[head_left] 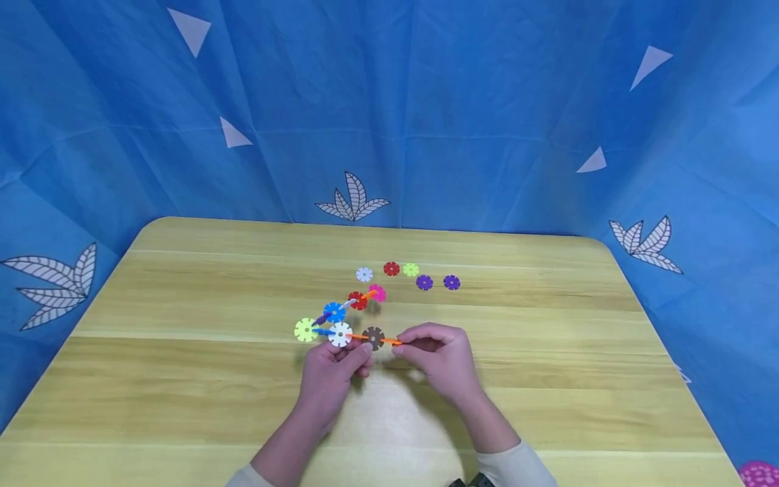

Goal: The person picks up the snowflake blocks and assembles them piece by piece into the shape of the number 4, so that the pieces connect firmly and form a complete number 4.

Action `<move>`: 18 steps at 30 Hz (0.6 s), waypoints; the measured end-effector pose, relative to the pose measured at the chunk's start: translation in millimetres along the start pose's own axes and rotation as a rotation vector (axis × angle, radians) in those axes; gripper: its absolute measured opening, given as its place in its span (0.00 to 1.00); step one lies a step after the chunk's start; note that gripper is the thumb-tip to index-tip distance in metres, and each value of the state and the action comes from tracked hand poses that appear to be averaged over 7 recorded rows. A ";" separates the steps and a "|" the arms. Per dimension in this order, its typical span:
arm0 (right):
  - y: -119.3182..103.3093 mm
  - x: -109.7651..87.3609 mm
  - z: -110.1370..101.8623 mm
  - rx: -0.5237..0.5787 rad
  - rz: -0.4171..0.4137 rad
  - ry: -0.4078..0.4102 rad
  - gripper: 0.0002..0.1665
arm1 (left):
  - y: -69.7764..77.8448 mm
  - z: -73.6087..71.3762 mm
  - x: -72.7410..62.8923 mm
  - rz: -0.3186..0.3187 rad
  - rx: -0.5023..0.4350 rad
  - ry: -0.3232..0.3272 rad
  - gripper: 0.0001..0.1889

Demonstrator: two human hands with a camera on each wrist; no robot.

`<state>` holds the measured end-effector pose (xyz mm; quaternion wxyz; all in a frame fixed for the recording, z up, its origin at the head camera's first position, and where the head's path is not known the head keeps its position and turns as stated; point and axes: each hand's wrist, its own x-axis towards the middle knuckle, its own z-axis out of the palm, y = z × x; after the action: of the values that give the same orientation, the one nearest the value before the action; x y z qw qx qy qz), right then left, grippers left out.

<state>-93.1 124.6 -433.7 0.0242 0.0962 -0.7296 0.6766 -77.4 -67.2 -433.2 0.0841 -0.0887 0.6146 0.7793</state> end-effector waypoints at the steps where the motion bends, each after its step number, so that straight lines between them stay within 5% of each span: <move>1: 0.1 -0.1 0.3 0.005 0.007 0.009 0.09 | -0.1 -0.1 0.0 0.001 0.004 0.001 0.10; 18: 2.9 -2.2 7.6 0.038 -0.011 0.046 0.06 | -2.9 1.1 -2.1 0.000 0.023 0.014 0.07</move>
<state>-90.8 117.5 -437.6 0.0428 0.0854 -0.7155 0.6920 -74.7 -65.6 -435.2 0.0807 -0.0931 0.6242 0.7715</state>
